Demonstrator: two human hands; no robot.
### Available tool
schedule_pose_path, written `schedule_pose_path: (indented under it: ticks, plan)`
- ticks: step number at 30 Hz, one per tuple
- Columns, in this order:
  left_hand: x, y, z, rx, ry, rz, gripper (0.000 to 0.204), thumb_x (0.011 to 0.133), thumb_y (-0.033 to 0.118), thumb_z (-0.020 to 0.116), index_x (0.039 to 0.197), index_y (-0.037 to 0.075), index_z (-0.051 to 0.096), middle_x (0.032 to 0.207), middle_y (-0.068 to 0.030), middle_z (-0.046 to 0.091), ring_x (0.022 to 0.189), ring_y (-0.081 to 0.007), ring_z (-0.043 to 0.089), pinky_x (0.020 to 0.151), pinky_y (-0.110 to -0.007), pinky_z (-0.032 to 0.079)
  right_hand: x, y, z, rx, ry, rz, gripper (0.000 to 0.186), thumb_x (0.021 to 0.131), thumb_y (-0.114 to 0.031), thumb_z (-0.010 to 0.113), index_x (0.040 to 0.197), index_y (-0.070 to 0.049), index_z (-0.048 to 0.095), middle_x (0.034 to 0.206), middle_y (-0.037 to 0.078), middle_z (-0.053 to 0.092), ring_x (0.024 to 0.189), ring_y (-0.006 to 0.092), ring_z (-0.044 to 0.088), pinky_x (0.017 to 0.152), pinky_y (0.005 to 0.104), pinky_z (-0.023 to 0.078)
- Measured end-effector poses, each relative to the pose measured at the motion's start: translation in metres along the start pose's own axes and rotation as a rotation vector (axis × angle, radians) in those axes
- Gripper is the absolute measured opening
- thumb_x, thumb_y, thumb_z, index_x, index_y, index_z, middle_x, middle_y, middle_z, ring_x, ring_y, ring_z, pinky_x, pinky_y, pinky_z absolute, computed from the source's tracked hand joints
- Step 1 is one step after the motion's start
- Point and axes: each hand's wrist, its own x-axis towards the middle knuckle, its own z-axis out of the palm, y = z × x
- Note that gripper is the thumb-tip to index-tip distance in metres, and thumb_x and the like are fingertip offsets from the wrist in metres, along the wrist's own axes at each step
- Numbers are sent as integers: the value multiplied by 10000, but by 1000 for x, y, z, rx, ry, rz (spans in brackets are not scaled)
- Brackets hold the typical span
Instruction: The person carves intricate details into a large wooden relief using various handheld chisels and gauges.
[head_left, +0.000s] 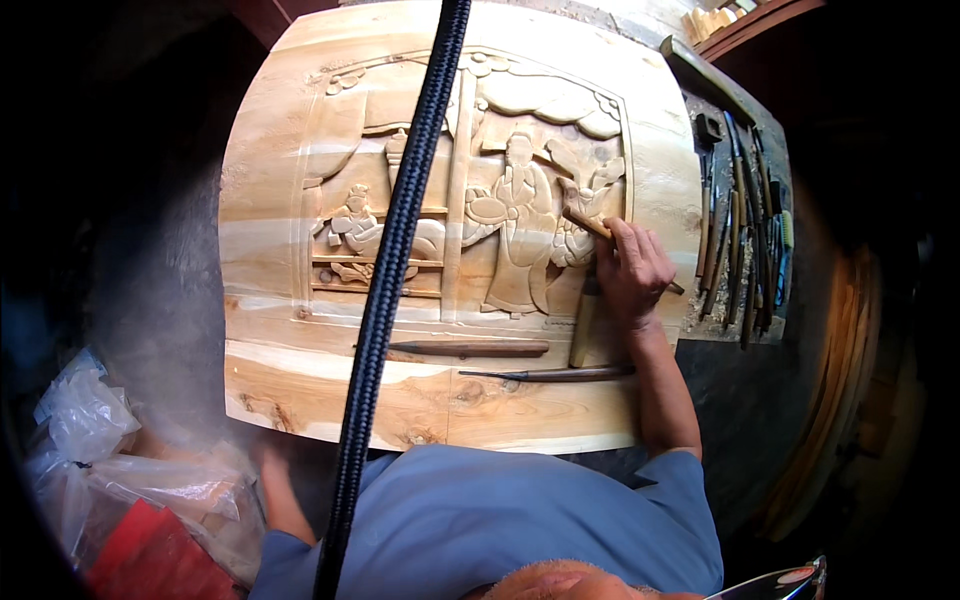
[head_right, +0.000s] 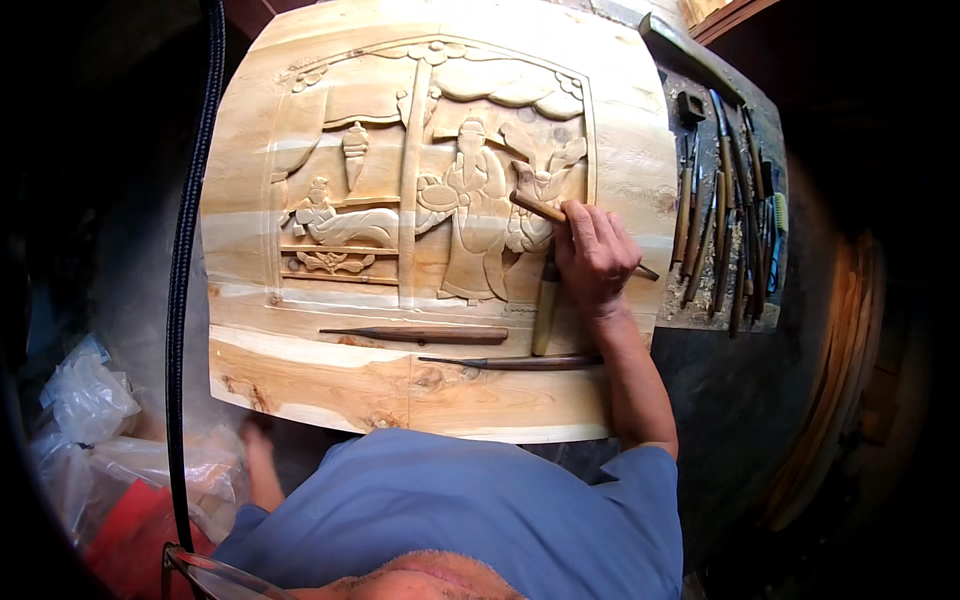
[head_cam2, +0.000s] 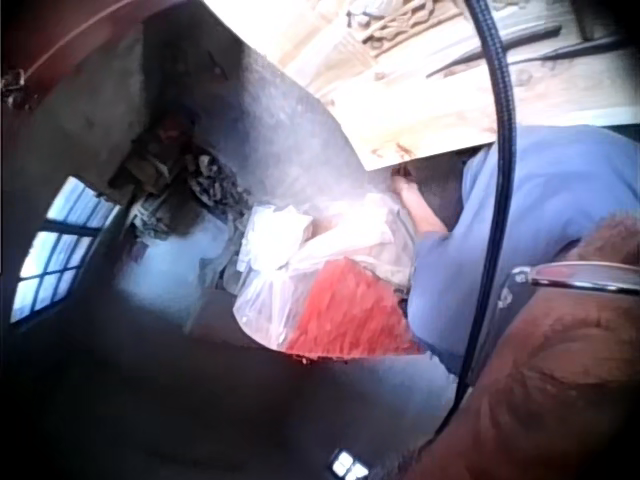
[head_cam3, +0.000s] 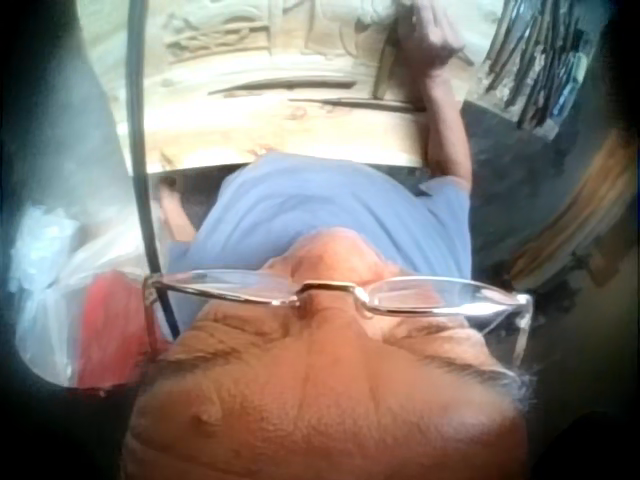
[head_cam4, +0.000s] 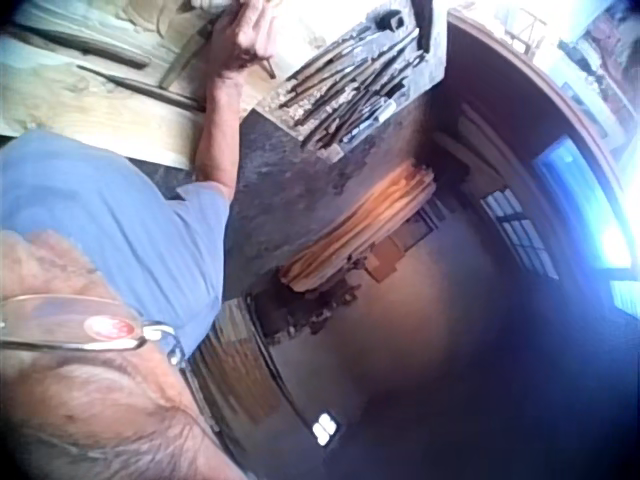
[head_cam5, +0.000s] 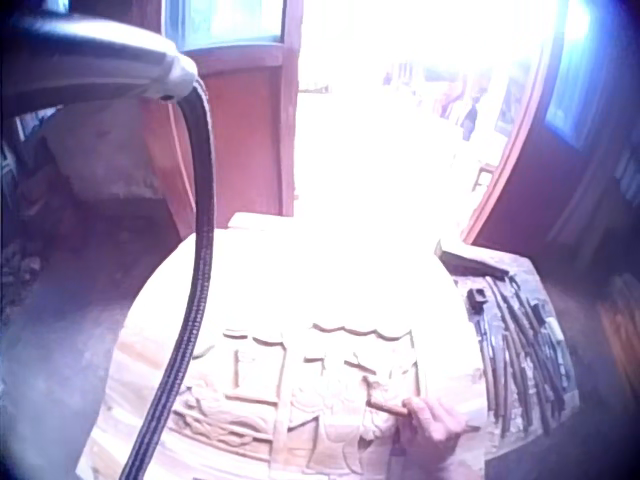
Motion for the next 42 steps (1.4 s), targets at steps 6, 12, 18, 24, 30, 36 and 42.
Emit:
schedule_pose_path:
  ticks: [6,12,18,24,30,36,42]
  plan:
    - [11,192,0,-76,455,840,219,1114,238,676,1166,36,741,1004,-89,784,815,-176,691,700,-328,562,4,-9,1,-18,81,-54,183,889,-81,837,1062,-79,775,905,80,749,789,273,719,688,394,582]
    - [-195,302,255,-57,111,1398,238,1146,140,654,1328,6,730,1168,-106,789,996,-158,731,919,-280,610,-2,-8,1,-29,41,0,195,887,-92,847,1068,-83,773,936,95,765,819,310,726,724,421,584]
    - [-337,260,436,46,-827,1664,273,1100,108,621,1292,-32,755,1082,-105,758,935,-149,713,851,-303,604,6,-12,1,-16,60,6,143,906,-91,832,1037,-93,776,882,81,734,781,283,711,682,404,570]
    - [-432,182,548,95,-1294,1988,112,924,65,857,1031,54,830,764,-96,781,594,-225,726,540,-349,586,4,-9,1,-29,34,26,142,914,-93,844,1037,-83,775,873,79,729,746,286,697,652,409,553]
    - [-420,156,567,230,-1346,2091,231,847,75,834,1076,61,810,667,-10,616,535,-161,585,460,-344,435,8,-12,-4,-54,-17,24,157,915,-86,857,1050,-69,779,859,86,730,714,280,691,625,399,541]
    - [-416,162,560,284,-1426,2159,314,812,111,736,1110,22,785,675,-1,517,566,-144,566,476,-328,438,12,-13,-5,-39,-51,41,188,888,-55,872,1059,-55,793,881,86,758,701,264,704,623,367,549]
    - [-417,164,559,326,-1407,2270,352,797,138,700,1108,-9,775,683,3,495,581,-137,556,500,-312,436,14,-13,-5,-2,-56,45,183,906,-57,864,1072,-48,789,886,97,753,702,277,695,616,378,538]
